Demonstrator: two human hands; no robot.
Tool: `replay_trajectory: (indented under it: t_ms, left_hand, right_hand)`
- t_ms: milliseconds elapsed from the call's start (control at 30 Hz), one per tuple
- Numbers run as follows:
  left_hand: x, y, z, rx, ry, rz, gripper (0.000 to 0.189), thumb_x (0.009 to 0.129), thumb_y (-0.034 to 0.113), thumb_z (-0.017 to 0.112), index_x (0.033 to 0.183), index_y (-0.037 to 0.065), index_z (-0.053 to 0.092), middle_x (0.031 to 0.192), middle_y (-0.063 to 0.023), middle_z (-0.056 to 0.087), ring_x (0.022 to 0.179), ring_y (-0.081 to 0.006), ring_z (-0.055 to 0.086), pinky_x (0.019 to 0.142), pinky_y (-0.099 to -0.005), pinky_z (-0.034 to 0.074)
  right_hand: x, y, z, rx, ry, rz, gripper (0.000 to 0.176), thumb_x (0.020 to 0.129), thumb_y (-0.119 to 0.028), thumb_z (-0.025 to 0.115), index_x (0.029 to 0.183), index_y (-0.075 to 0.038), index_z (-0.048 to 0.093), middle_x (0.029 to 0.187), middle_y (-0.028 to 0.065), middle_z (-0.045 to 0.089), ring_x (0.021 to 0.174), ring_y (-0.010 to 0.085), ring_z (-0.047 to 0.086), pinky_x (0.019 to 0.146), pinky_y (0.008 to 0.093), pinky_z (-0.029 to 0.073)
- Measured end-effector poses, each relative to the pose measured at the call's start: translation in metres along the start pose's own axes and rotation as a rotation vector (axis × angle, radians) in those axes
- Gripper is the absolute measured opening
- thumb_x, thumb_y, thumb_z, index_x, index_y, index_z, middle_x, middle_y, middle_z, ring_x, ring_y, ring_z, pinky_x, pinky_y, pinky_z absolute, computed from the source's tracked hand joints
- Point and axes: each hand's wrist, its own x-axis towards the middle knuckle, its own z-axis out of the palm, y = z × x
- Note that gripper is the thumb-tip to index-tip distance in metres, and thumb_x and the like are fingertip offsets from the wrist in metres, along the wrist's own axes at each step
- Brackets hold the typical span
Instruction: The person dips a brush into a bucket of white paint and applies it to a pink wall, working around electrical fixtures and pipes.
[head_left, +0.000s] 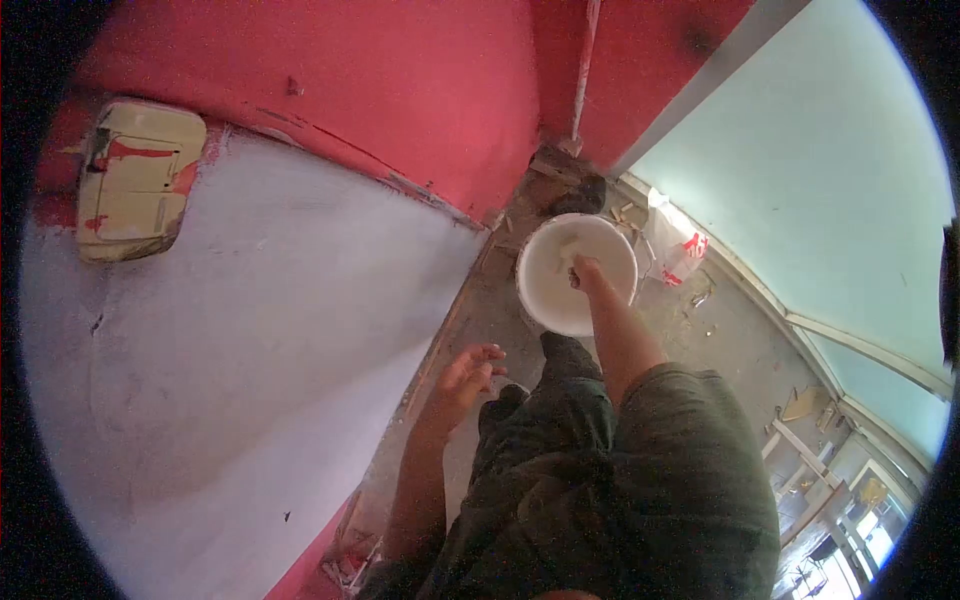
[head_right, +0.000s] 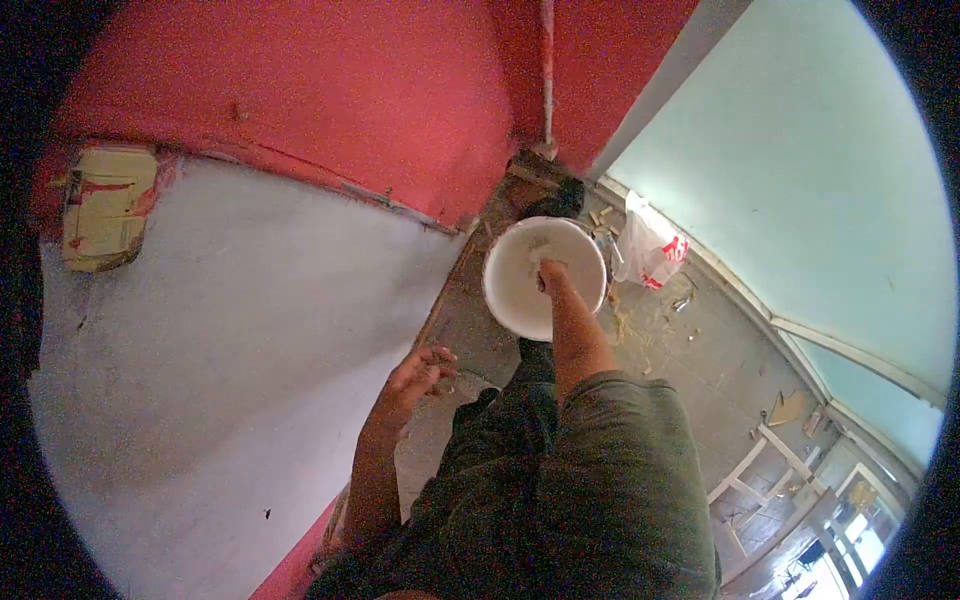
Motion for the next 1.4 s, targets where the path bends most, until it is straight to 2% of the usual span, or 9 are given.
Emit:
replay_trajectory:
  t_ms: [233,300,367,567,800,933,1067,1333,1400]
  left_hand:
    - [0.0,-0.002,0.009,0.053,-0.014,0.021,0.035,0.101,0.027,0.054,0.131,0.009,0.054,0.13,-0.0066,0.059,0.114,-0.0206,0.061,0.092,-0.037,0.047]
    - [0.0,-0.005,0.009,0.054,-0.012,0.004,0.035,0.101,0.027,0.054,0.131,0.009,0.054,0.13,-0.0068,0.059,0.114,-0.0203,0.061,0.092,-0.0364,0.048]
    - [0.001,-0.004,0.009,0.053,-0.006,-0.009,0.036,0.101,0.028,0.054,0.131,0.008,0.054,0.131,-0.0072,0.058,0.114,-0.0201,0.061,0.091,-0.0361,0.048]
    - [0.001,-0.013,0.011,0.06,0.01,0.024,0.036,0.101,0.025,0.052,0.132,0.008,0.053,0.132,-0.0079,0.058,0.115,-0.0202,0.061,0.091,-0.0358,0.048]
    - [-0.003,-0.011,0.014,0.034,0.006,0.039,0.034,0.1,0.022,0.051,0.131,0.007,0.054,0.132,-0.0079,0.058,0.114,-0.0205,0.061,0.089,-0.0349,0.048]
    - [-0.006,-0.01,0.016,0.024,0.011,0.022,0.035,0.099,0.022,0.051,0.131,0.007,0.054,0.132,-0.0078,0.059,0.114,-0.0206,0.061,0.09,-0.0352,0.047]
    - [-0.007,-0.011,0.016,0.015,0.006,0.022,0.036,0.099,0.024,0.051,0.131,0.007,0.054,0.131,-0.0074,0.059,0.115,-0.0206,0.06,0.091,-0.0361,0.047]
    - [-0.007,-0.006,0.017,0.034,0.0,0.03,0.036,0.101,0.024,0.05,0.132,0.007,0.053,0.131,-0.0081,0.059,0.116,-0.0206,0.06,0.09,-0.0357,0.047]
    - [-0.007,-0.005,0.016,0.031,-0.02,0.063,0.036,0.101,0.024,0.05,0.133,0.008,0.053,0.131,-0.0083,0.059,0.116,-0.021,0.059,0.09,-0.0359,0.047]
  right_hand:
    - [0.0,0.02,0.015,0.131,-0.132,-0.124,0.015,0.09,-0.023,0.061,0.081,-0.011,0.059,0.065,0.0063,0.053,0.045,0.0197,0.045,0.038,0.0368,0.034]
    - [0.058,0.033,0.028,-1.284,-0.156,-0.386,0.016,0.084,-0.024,0.067,0.081,-0.008,0.068,0.08,0.0113,0.067,0.063,0.021,0.062,0.05,0.0386,0.047]
    - [0.081,0.04,0.028,-1.928,-0.22,-0.591,0.015,0.078,-0.023,0.071,0.082,-0.008,0.073,0.083,0.0121,0.071,0.07,0.0233,0.069,0.057,0.0411,0.053]
    - [0.033,0.049,-0.002,-2.293,-0.408,-0.77,0.027,0.071,-0.02,0.073,0.095,-0.009,0.076,0.087,0.0136,0.071,0.083,0.0296,0.07,0.073,0.0481,0.055]
    - [-0.019,0.025,0.007,-1.723,-0.357,-0.497,0.02,0.08,-0.021,0.068,0.088,-0.003,0.07,0.084,0.0149,0.07,0.075,0.0278,0.067,0.061,0.0435,0.052]
    - [-0.041,0.012,0.022,-0.376,-0.193,-0.19,0.016,0.084,-0.021,0.066,0.085,-0.004,0.067,0.078,0.0107,0.065,0.063,0.022,0.058,0.052,0.038,0.045]
    - [-0.054,0.011,0.033,0.294,-0.164,-0.146,0.016,0.087,-0.02,0.063,0.081,-0.006,0.064,0.071,0.0064,0.061,0.051,0.0162,0.049,0.043,0.0324,0.038]
    - [-0.098,0.008,0.013,-1.252,-0.437,-0.319,0.022,0.081,-0.023,0.069,0.074,-0.002,0.066,0.065,0.0073,0.063,0.04,0.0156,0.047,0.04,0.0346,0.041]
    - [-0.109,0.001,0.009,-1.233,-0.452,-0.239,0.018,0.081,-0.02,0.067,0.079,-0.002,0.067,0.066,0.0057,0.062,0.044,0.0147,0.05,0.042,0.0349,0.042]
